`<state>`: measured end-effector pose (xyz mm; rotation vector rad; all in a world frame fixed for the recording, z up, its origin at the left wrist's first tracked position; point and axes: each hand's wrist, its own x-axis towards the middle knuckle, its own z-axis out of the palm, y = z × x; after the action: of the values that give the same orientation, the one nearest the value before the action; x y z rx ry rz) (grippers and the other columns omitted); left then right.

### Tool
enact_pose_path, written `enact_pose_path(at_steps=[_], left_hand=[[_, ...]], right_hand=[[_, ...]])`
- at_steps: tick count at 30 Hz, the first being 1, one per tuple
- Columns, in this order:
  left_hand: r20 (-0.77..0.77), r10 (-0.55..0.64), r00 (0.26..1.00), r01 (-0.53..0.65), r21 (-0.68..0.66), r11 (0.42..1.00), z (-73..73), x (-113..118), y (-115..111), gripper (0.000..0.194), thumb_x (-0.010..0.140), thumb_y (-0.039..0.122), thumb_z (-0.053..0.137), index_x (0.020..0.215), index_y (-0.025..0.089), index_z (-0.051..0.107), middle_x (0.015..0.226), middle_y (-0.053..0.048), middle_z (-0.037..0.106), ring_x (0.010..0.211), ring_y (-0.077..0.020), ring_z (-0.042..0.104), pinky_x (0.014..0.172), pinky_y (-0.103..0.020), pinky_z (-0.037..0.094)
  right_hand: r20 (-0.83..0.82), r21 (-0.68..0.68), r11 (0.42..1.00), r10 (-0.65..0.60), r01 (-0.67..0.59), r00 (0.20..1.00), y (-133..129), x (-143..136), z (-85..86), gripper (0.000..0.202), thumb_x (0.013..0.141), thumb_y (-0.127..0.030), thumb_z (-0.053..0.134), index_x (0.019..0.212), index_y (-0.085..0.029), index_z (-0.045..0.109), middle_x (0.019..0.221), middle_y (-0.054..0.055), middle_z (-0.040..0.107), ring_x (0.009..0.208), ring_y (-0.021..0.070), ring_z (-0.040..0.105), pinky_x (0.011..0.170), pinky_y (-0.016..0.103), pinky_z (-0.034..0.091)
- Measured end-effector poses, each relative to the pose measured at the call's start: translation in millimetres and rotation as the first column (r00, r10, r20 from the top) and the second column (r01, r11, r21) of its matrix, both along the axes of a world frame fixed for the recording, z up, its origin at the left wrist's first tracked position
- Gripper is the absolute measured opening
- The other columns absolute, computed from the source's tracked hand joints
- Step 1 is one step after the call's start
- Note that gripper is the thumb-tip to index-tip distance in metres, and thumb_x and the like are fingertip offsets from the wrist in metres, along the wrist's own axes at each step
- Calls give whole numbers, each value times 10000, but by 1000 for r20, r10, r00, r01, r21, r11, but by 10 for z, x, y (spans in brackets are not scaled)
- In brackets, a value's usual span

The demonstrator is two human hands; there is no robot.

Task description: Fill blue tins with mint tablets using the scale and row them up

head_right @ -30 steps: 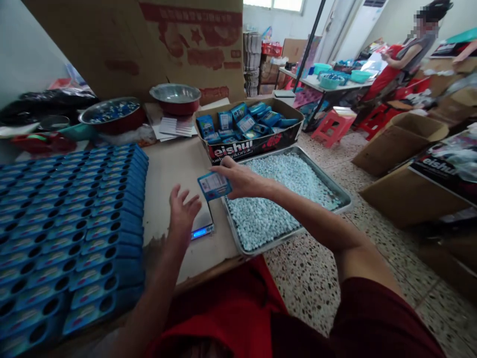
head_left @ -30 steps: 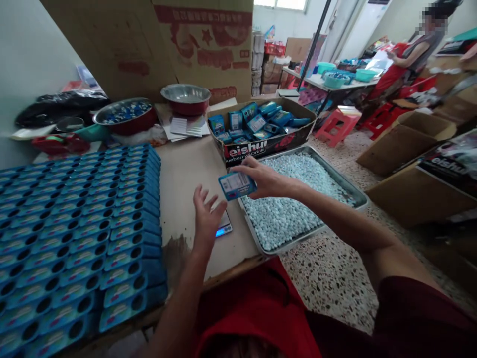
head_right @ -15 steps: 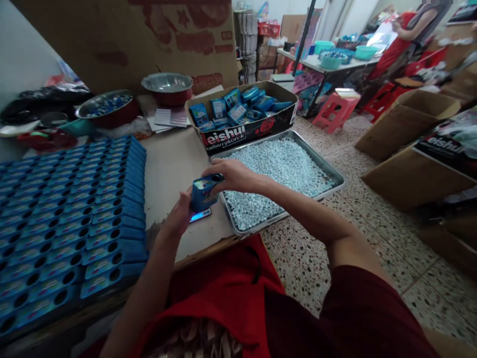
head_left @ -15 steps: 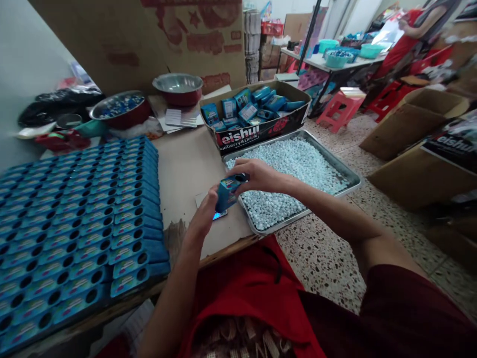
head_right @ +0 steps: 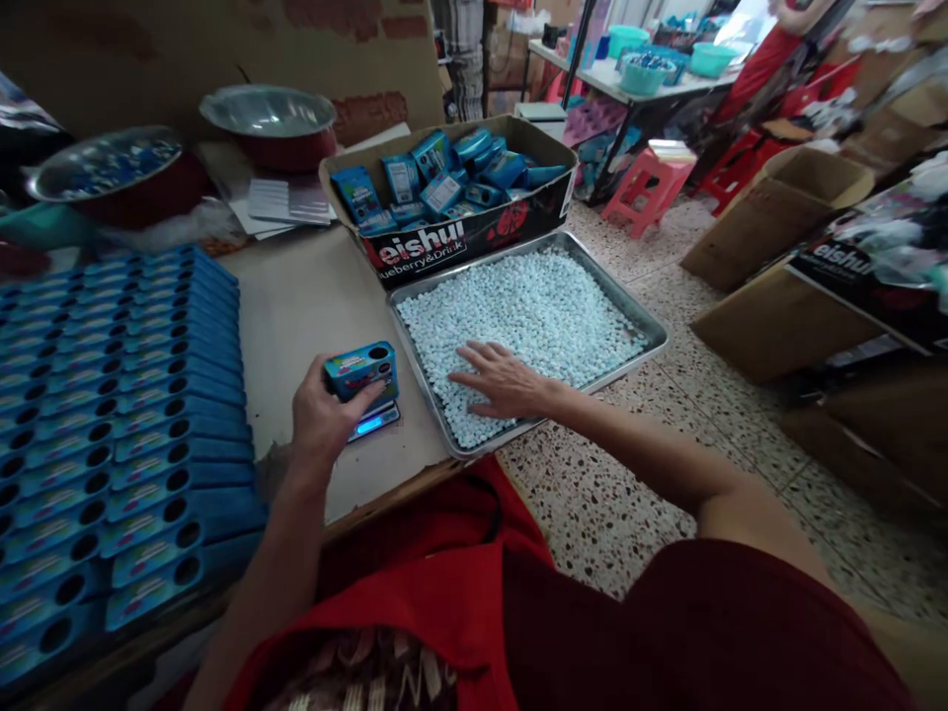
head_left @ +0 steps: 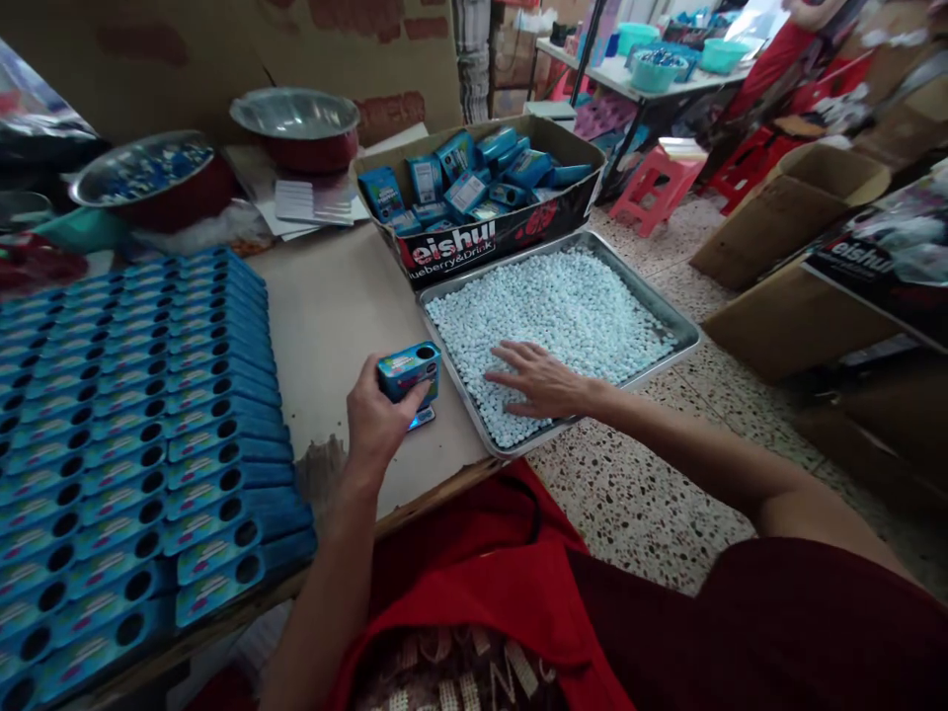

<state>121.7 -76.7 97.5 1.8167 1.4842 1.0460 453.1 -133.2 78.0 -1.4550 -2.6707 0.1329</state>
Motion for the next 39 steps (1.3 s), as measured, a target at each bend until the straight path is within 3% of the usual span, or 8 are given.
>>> enact_pose_path(at_steps=[7,12,14,16,19,22,34,39], left_hand=[[-27,-164,986,165,53,985,164,413,212,458,822,284,925,1240,237,742,1081,-47,834,972,-265,803,941,-362,634],[-111,-238,965,246,60,967,219,693,447,478,809,173,937,1243,242,748,1122,-60,838,1026,-283,808,977,-370,618],[-149,-229,962,241,73,968,220,803,521,491,815,150,937,1263,239,755,1162,-77,842,1069,-307,814,1000,-390,612],[-191,-227,955,244,69,967,214,905,578,498,823,142,936,1282,238,768,1178,-93,847,1083,-328,818,1007,-409,609],[-243,-245,939,264,50,963,193,1036,625,504,809,136,940,1279,237,788,1129,-102,851,1041,-342,817,976,-418,606],[-247,-274,929,294,48,955,173,1136,631,506,786,147,951,1258,240,794,1103,-94,849,1037,-343,812,954,-408,604],[-104,-314,944,314,-15,949,209,1306,572,527,756,124,964,1244,236,800,1163,-56,864,1102,-315,806,1016,-399,601],[-64,-318,946,315,-54,947,229,1336,578,536,732,100,970,1223,229,795,1141,-48,866,1075,-300,806,1000,-395,604]], right_hand=[[157,17,1000,2,-5,988,508,64,-74,474,1116,-404,705,1555,-227,730,1597,216,699,1475,433,611,1185,567,519],[-154,-46,891,-452,451,879,899,163,-37,390,968,-244,778,1350,-169,764,1376,198,781,1188,346,717,962,411,560],[-475,-225,722,-667,654,574,1021,137,-26,257,940,-265,778,1187,-199,747,1161,119,806,1058,293,730,870,359,573],[-705,-522,613,-701,593,104,1113,108,3,204,934,-357,789,1055,-235,679,954,45,755,867,224,697,704,292,544],[-682,-700,697,-590,152,-433,1180,69,90,394,894,-528,863,976,-262,584,855,-5,697,671,134,591,526,214,441],[-577,-604,791,-516,-95,-632,1199,5,217,527,868,-638,912,975,-267,553,849,-11,682,651,108,572,524,193,489],[-726,-479,876,-429,-51,-537,1118,-127,589,606,902,-795,794,1224,-292,691,950,43,671,910,243,704,665,348,621],[-669,-432,897,-389,-95,-634,1060,-129,720,570,930,-783,778,1192,-283,699,968,43,667,877,228,686,676,353,608]])
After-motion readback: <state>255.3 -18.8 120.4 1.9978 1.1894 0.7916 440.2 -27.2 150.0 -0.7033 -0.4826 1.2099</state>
